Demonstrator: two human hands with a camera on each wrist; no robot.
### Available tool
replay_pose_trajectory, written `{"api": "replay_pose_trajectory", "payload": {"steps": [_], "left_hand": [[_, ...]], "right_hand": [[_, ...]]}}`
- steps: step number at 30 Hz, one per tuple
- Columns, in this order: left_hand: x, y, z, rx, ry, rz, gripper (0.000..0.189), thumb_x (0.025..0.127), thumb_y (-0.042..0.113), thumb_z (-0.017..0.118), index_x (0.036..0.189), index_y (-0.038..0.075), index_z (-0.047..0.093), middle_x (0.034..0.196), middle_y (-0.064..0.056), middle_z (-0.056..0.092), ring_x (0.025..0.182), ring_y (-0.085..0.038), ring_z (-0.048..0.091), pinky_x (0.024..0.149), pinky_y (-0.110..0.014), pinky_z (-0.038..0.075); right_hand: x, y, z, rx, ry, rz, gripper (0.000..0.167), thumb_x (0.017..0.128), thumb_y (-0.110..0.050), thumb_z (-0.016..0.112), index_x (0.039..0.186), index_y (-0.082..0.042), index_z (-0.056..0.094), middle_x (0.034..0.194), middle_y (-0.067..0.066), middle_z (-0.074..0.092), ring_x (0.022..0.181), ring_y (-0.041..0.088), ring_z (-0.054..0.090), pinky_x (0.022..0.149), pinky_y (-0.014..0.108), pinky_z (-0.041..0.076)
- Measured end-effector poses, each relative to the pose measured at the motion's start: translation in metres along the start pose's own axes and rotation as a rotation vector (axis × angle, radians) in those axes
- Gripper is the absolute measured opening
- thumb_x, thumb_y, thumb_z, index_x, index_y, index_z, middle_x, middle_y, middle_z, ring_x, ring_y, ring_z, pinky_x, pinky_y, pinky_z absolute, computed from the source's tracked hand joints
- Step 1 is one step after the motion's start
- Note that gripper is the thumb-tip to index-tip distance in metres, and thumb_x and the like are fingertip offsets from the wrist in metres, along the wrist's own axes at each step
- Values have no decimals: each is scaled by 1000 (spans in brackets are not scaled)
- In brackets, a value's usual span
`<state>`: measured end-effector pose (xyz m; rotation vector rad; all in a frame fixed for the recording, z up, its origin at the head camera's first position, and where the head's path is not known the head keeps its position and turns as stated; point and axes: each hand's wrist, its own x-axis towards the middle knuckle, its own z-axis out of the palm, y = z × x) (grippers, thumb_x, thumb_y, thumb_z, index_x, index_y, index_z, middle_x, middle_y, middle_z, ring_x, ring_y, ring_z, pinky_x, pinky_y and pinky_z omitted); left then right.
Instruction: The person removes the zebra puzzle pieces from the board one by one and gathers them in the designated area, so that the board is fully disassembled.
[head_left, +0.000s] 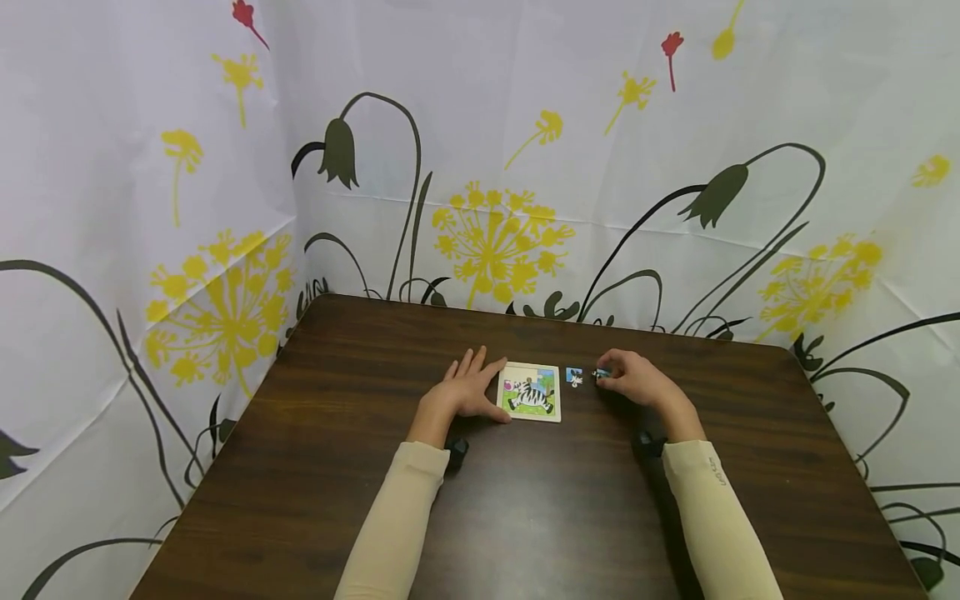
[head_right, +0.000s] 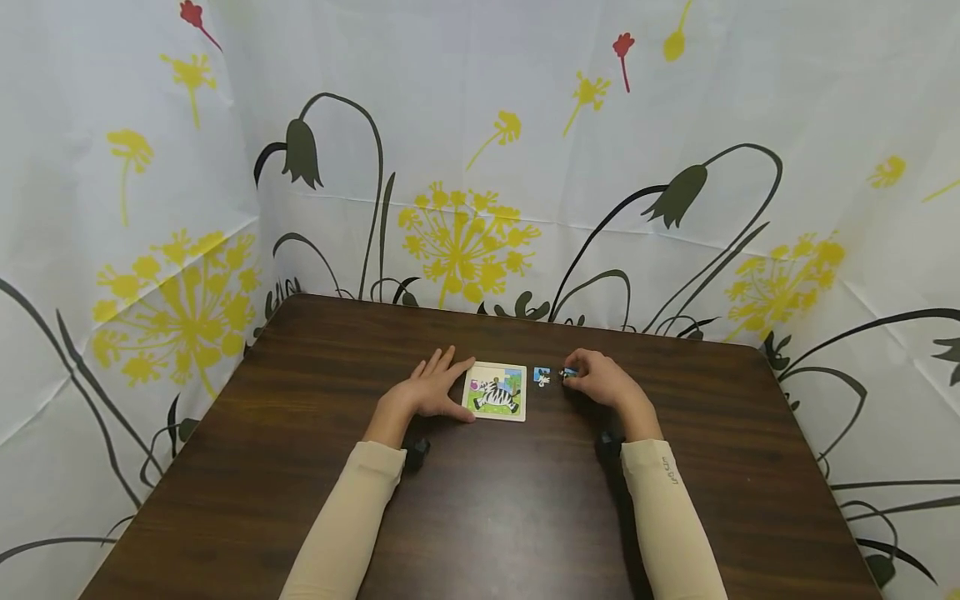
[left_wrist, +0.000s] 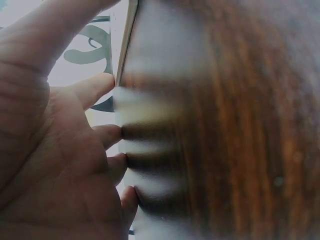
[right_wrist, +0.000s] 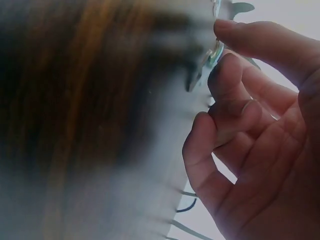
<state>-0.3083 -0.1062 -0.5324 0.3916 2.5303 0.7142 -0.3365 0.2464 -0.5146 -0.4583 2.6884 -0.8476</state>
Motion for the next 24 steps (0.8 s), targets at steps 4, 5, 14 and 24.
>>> {"api": "replay_pose_trajectory", "payload": {"steps": [4, 5, 14, 24], "left_hand": [[-1, 0, -1, 4, 0, 10, 115, 88, 51, 87, 175, 30, 16, 183, -12, -10, 169, -35, -16, 136, -57, -8], [-1, 0, -1, 4, 4, 13, 114, 88, 51, 87, 175, 30, 17, 183, -13, -10, 169, -36, -15, 136, -58, -7], [4, -2, 2, 10, 2, -4, 115, 88, 49, 88, 175, 31, 15, 183, -10, -11, 169, -34, -17, 136, -57, -8], [-2, 1, -1, 9, 12, 5, 116, 86, 51, 89, 175, 29, 19, 183, -13, -7, 169, -35, -13, 136, -57, -5]], "right_hand": [[2, 3, 3, 11, -17, -6, 30, 101, -16, 75, 127, -2, 67, 89, 10, 69, 76, 19, 56, 69, 33, 47], [2, 3, 4, 11, -20, -5, 30, 101, -16, 75, 127, -3, 67, 90, 9, 69, 77, 18, 57, 70, 33, 47], [3, 2, 6, 12, -20, -11, 30, 100, -13, 74, 127, -4, 66, 80, 6, 60, 72, 19, 53, 67, 34, 44], [3, 3, 7, 24, 1, 1, 38, 100, -16, 75, 134, -1, 63, 80, 6, 59, 71, 19, 52, 66, 34, 44]]}}
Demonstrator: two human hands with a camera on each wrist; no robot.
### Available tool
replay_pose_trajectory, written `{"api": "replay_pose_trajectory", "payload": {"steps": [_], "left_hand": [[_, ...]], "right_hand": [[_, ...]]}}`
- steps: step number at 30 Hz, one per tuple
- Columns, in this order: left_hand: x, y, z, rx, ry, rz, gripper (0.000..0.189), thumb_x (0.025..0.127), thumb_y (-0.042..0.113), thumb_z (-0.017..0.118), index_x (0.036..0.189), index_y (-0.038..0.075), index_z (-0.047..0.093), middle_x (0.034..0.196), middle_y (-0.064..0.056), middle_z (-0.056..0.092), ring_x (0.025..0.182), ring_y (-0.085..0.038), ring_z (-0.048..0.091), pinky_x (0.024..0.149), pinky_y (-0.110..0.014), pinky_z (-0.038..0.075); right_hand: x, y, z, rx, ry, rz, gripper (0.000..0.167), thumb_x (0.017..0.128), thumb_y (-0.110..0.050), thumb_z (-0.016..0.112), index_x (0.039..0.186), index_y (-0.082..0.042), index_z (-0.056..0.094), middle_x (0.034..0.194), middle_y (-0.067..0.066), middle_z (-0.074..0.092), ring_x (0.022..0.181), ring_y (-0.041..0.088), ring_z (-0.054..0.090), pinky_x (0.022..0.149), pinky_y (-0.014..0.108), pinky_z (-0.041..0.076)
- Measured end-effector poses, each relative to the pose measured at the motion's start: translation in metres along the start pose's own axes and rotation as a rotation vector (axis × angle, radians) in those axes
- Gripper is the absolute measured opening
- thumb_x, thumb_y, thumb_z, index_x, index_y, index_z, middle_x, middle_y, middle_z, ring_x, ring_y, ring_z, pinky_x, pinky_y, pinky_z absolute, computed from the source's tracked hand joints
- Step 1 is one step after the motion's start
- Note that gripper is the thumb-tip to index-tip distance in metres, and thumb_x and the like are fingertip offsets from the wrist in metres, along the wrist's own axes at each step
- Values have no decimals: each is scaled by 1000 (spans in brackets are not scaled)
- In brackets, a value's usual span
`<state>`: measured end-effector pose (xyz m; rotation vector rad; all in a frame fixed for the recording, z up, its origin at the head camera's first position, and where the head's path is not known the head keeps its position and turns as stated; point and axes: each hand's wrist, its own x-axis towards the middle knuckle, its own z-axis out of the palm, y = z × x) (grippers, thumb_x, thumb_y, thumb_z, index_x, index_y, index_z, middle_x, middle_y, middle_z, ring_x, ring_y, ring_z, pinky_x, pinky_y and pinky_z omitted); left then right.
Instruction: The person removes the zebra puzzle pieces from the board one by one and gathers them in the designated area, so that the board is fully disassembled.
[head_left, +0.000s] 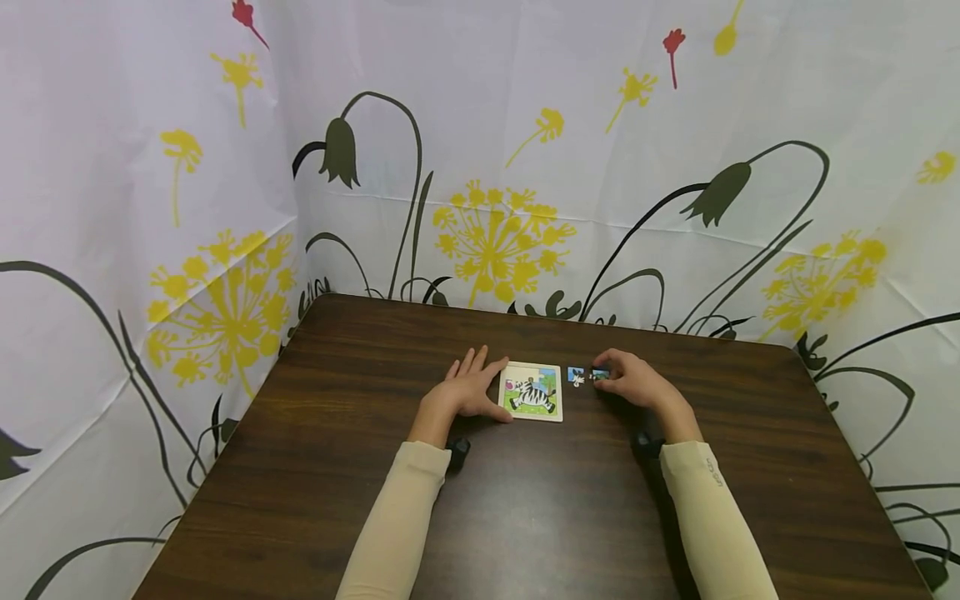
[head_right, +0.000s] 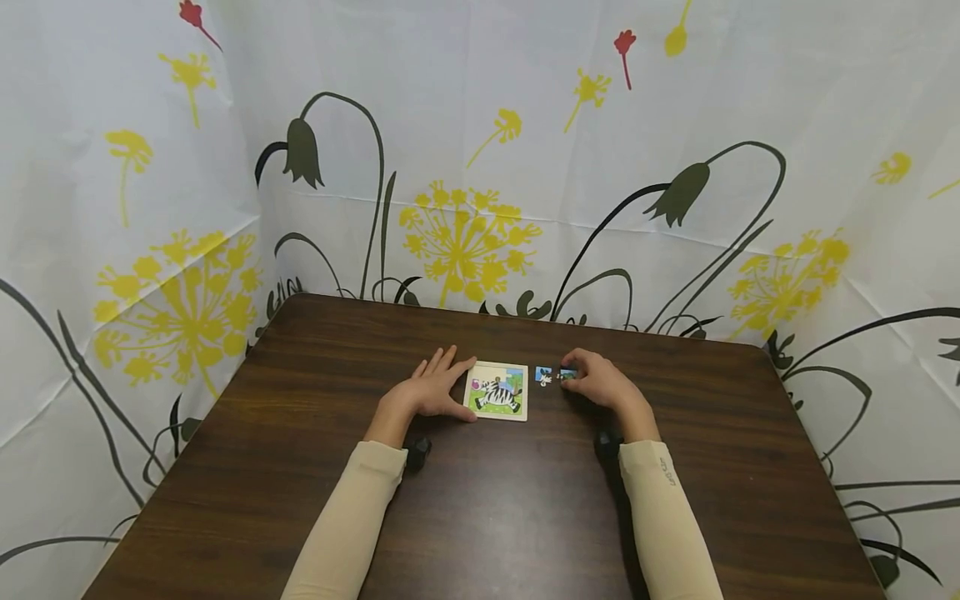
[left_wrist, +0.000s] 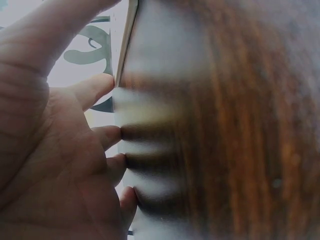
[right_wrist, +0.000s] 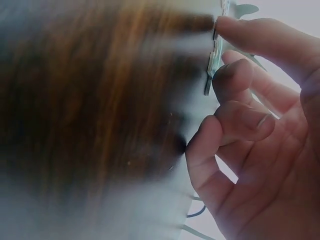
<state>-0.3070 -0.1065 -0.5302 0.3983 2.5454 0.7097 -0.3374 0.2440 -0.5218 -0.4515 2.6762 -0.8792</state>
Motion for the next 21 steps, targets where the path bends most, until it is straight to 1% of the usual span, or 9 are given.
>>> {"api": "replay_pose_trajectory", "payload": {"steps": [3, 4, 7, 10, 14, 17, 21], "left_hand": [[1, -1, 1, 3, 2, 7, 114, 87, 52, 87, 175, 28, 18, 183, -14, -7, 169, -37, -12, 136, -59, -4], [4, -4, 3, 4, 4, 9, 115, 87, 54, 88, 175, 29, 18, 183, -14, -7, 169, -37, -12, 136, -59, -4], [7, -7, 4, 4, 3, 2, 114, 87, 54, 86, 175, 31, 17, 183, -13, -8, 169, -36, -14, 136, -59, -5], [9, -9, 3, 4, 0, -1, 116, 86, 54, 87, 175, 30, 17, 183, -12, -9, 169, -35, -15, 136, -58, -6], [8, -8, 2, 8, -11, -8, 114, 89, 53, 85, 176, 31, 14, 183, -11, -11, 169, -34, -17, 136, -56, -8], [7, -6, 2, 13, -15, -12, 113, 90, 52, 85, 176, 31, 14, 182, -11, -12, 169, -34, -17, 136, -56, -9], [7, -6, 3, 27, -26, -15, 114, 90, 53, 84, 176, 31, 12, 182, -11, -13, 168, -33, -18, 136, -55, -9]], "right_hand": [[-1, -4, 3, 12, 37, -18, 38, 102, -17, 73, 135, -2, 63, 79, 6, 59, 70, 18, 52, 66, 33, 44], [-1, -6, 5, 20, 49, -30, 38, 102, -17, 73, 136, -2, 62, 80, 6, 59, 70, 18, 52, 66, 33, 44], [1, -21, 14, 57, 66, -80, 40, 104, -17, 71, 140, -3, 61, 82, 7, 59, 70, 19, 52, 66, 34, 44], [4, -37, 23, 80, 40, -124, 40, 105, -19, 70, 141, -5, 62, 86, 6, 62, 72, 19, 53, 67, 34, 44], [10, -54, 35, 74, 1, -159, 31, 106, -21, 68, 134, -6, 68, 86, 5, 63, 73, 17, 53, 67, 32, 44], [13, -62, 41, 69, -24, -155, 25, 108, -22, 66, 127, -7, 71, 84, 5, 62, 71, 17, 51, 66, 32, 43], [16, -68, 49, 56, -65, -112, 22, 109, -22, 65, 124, -9, 71, 83, 4, 64, 68, 16, 52, 65, 32, 44]]}}
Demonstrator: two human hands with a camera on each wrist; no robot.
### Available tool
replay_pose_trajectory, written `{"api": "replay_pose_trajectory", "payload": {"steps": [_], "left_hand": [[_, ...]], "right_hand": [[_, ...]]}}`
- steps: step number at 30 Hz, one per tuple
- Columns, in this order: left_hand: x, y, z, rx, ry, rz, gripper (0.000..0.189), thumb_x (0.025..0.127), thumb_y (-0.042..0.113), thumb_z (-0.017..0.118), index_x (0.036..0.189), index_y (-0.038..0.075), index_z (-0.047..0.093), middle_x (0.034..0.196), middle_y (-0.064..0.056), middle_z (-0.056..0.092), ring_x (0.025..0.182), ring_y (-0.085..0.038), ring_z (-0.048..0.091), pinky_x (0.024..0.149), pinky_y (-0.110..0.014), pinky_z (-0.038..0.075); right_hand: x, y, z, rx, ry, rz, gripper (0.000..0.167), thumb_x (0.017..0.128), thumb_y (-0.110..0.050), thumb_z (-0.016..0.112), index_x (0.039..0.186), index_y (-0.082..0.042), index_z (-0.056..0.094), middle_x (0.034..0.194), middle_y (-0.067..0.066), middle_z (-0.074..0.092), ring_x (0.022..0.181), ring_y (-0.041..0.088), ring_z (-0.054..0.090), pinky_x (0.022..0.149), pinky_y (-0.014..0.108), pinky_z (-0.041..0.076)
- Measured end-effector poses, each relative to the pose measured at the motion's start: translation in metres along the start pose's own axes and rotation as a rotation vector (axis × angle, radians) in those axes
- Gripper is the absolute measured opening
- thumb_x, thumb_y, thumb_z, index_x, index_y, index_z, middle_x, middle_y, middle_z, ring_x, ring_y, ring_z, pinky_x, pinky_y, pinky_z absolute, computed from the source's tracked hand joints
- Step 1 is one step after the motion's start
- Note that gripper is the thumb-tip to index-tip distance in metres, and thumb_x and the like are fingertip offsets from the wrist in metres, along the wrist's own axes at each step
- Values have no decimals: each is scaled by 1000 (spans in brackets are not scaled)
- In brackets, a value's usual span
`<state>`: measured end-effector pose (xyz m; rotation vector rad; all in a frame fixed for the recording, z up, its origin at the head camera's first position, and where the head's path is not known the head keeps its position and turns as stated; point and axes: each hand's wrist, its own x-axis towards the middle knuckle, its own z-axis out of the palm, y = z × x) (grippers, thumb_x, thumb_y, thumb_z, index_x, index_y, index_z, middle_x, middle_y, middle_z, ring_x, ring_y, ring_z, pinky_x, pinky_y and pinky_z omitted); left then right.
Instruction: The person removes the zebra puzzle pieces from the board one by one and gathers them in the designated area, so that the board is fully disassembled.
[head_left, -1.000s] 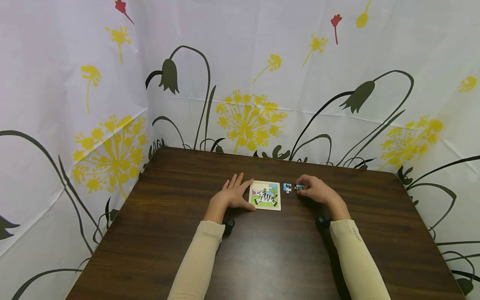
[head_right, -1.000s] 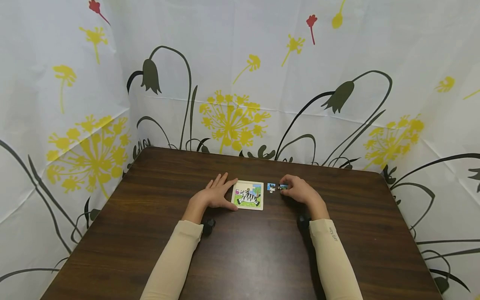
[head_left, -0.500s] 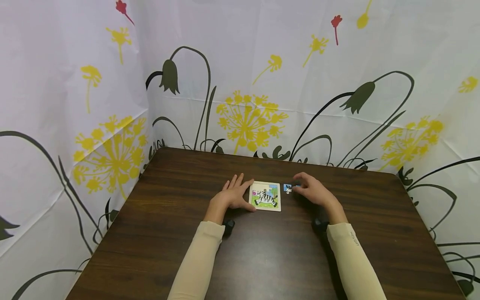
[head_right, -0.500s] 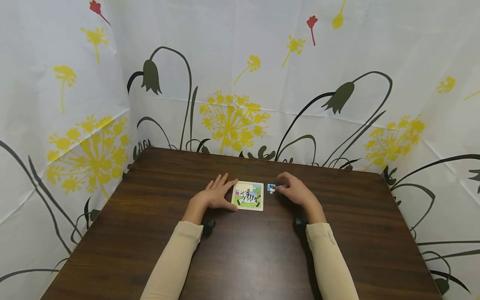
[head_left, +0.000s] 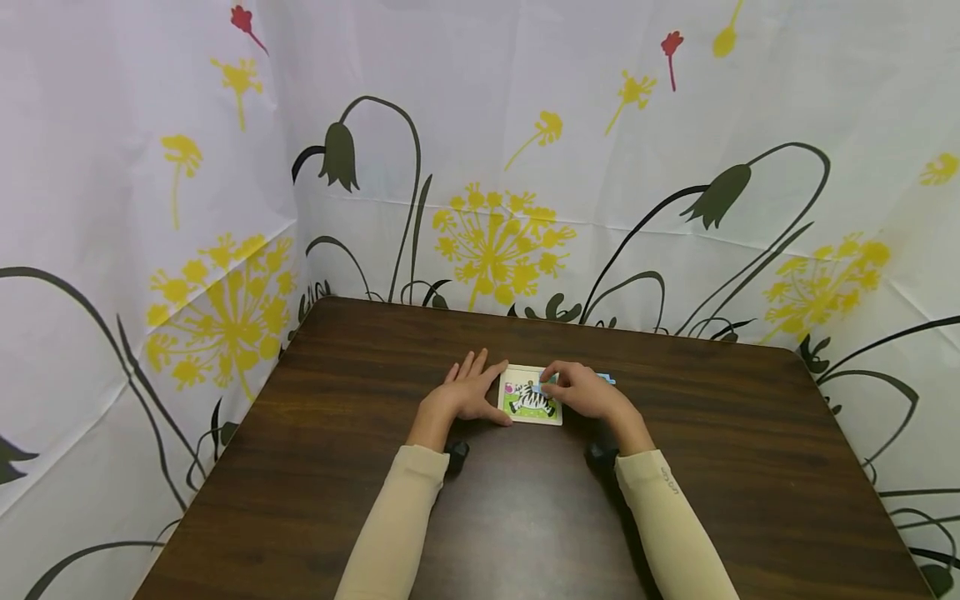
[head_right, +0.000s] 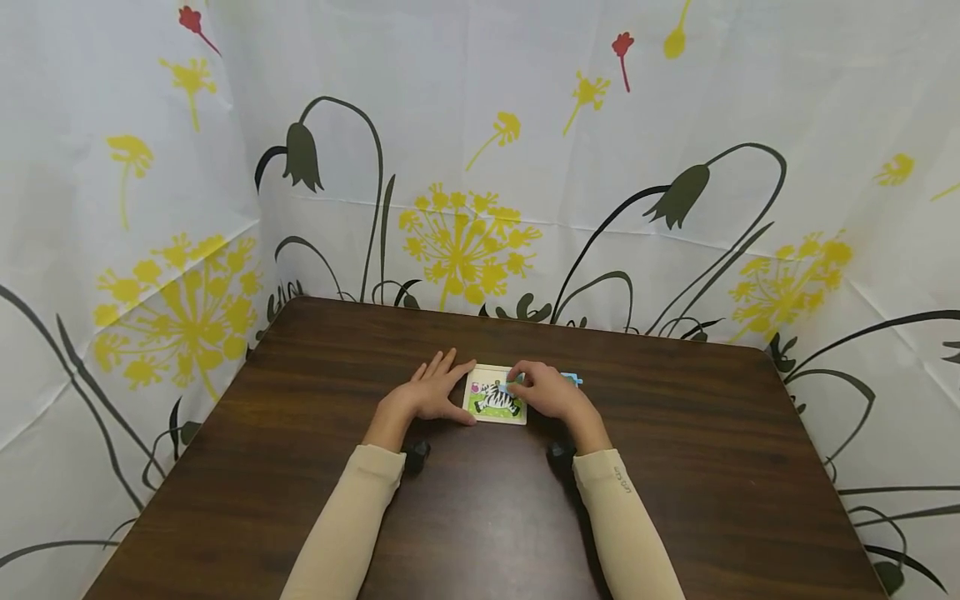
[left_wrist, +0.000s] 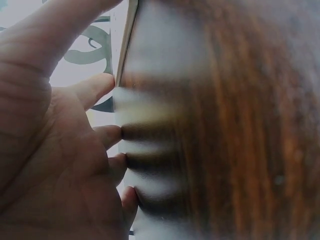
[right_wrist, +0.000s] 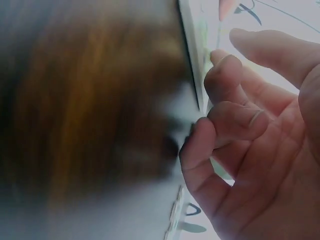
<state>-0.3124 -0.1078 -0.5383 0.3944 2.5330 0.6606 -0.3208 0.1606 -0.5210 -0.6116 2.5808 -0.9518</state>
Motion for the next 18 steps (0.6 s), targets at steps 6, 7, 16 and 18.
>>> {"api": "replay_pose_trajectory", "payload": {"steps": [6, 7, 16, 18], "left_hand": [[4, -6, 2, 12, 9, -5, 115, 89, 57, 84, 175, 35, 12, 183, -8, -13, 169, -32, -17, 136, -55, -8], [4, -7, 2, 15, 11, -5, 115, 88, 58, 85, 175, 36, 12, 183, -8, -13, 169, -32, -17, 136, -55, -8], [11, -11, 6, 22, 28, 11, 117, 84, 62, 86, 175, 38, 15, 183, -8, -10, 169, -32, -14, 136, -56, -6], [10, -12, 7, 19, 30, 14, 117, 84, 62, 86, 175, 38, 15, 183, -9, -9, 169, -33, -14, 136, -56, -6]], "right_hand": [[10, -8, 8, -52, 7, 39, 17, 106, -20, 68, 117, -7, 70, 83, 4, 65, 68, 16, 53, 65, 31, 44], [12, -9, 8, -70, 10, 44, 16, 105, -19, 69, 115, -7, 70, 83, 4, 65, 69, 15, 54, 66, 30, 45], [20, -19, 1, -145, -50, 87, 14, 104, -19, 71, 111, -6, 70, 90, 5, 68, 74, 17, 58, 68, 30, 48], [21, -19, -1, -130, -56, 88, 13, 104, -17, 70, 110, -6, 70, 90, 5, 69, 74, 16, 59, 68, 29, 48]]}}
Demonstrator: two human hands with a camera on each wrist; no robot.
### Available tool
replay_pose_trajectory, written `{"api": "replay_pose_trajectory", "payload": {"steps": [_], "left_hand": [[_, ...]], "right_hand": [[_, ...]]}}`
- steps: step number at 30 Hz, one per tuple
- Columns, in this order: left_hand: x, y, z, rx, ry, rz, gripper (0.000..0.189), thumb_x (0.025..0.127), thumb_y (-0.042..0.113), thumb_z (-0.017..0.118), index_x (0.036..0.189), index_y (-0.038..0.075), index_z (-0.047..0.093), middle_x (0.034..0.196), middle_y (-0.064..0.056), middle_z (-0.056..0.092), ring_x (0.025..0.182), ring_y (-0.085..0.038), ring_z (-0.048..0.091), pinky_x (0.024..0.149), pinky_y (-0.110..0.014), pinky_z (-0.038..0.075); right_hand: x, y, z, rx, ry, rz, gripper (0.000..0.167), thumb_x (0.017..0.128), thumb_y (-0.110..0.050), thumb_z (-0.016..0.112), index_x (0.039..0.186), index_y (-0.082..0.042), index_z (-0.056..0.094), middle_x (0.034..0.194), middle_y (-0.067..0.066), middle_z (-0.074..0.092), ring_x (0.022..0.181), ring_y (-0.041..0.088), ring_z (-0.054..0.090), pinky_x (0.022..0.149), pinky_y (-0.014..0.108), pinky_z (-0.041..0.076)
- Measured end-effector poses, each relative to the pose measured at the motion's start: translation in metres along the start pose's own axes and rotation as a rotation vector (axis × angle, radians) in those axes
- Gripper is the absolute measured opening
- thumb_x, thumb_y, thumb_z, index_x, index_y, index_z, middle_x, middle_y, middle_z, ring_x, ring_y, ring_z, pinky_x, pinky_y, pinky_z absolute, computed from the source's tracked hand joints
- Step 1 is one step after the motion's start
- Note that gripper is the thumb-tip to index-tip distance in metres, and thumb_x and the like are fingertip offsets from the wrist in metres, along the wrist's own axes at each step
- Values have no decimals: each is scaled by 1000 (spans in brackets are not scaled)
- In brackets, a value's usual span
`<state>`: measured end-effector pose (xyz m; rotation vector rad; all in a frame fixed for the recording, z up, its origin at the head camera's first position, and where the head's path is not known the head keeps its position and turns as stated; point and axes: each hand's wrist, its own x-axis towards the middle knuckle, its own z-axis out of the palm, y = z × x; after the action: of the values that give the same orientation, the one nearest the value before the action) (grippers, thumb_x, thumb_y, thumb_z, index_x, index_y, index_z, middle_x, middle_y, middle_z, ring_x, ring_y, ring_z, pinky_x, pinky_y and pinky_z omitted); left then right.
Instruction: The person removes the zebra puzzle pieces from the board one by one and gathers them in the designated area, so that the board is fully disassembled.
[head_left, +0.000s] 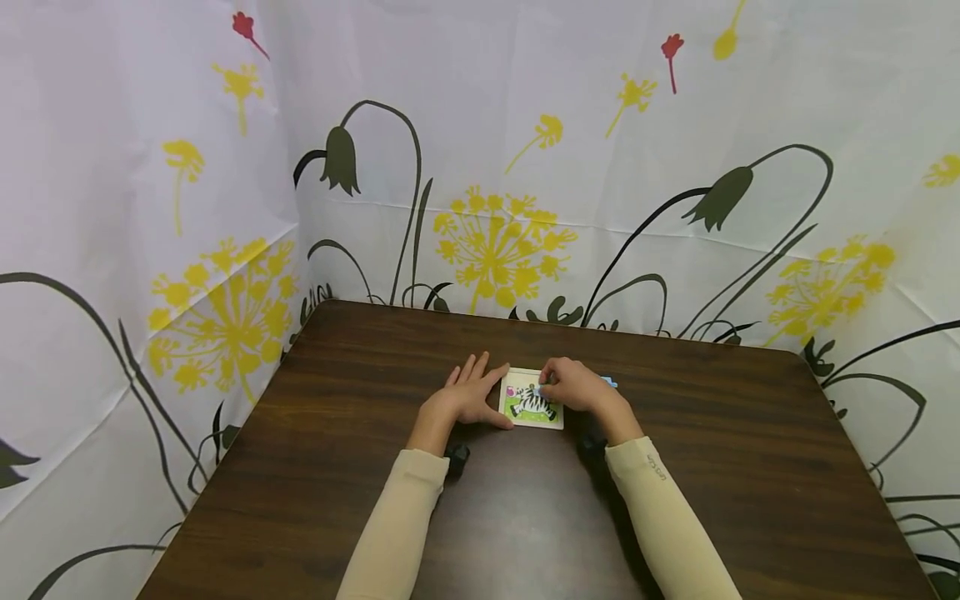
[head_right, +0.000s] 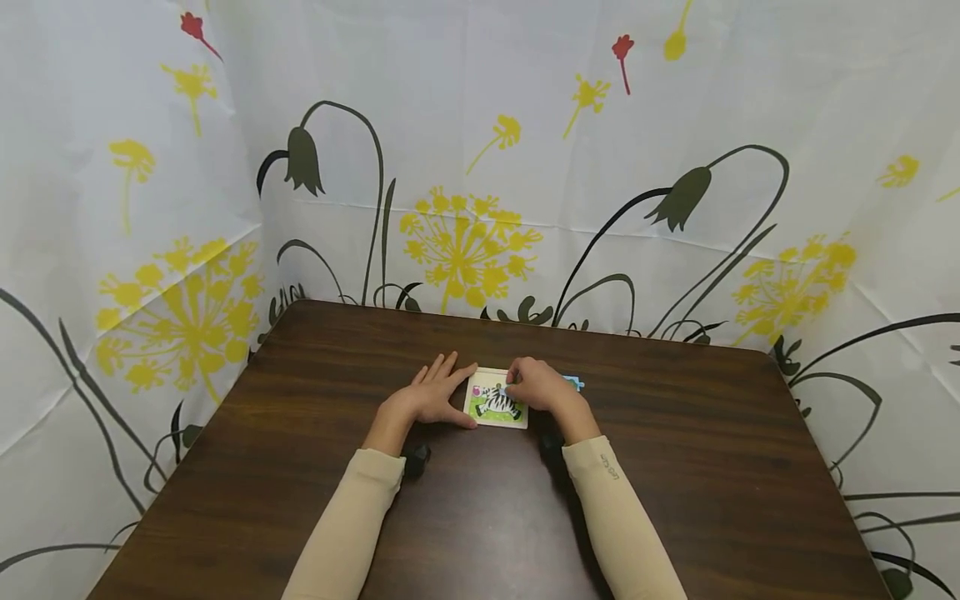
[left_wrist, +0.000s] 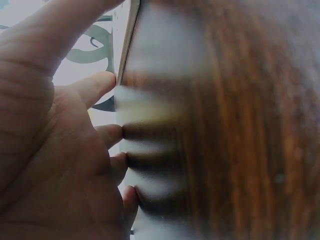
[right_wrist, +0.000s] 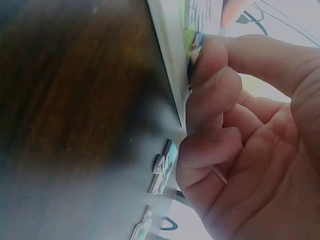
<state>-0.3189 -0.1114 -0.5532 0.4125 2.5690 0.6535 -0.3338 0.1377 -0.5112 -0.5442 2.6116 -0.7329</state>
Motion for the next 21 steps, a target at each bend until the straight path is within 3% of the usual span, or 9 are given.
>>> {"api": "replay_pose_trajectory", "payload": {"steps": [8, 21], "left_hand": [[-4, 3, 0, -2, 1, -16, 117, 84, 60, 87, 175, 37, 16, 183, -9, -8, 170, -33, -13, 137, -56, -5], [-6, 9, -3, -3, 17, -12, 116, 85, 59, 87, 175, 36, 17, 183, -10, -7, 170, -33, -11, 137, -57, -4]], "right_hand": [[2, 9, 1, 132, -21, -30, 9, 104, -14, 69, 106, -5, 68, 82, 5, 68, 70, 14, 61, 65, 27, 49], [0, 17, -4, 146, 43, -126, 8, 105, -16, 70, 107, -9, 69, 80, 1, 63, 70, 13, 55, 67, 29, 45]]}}
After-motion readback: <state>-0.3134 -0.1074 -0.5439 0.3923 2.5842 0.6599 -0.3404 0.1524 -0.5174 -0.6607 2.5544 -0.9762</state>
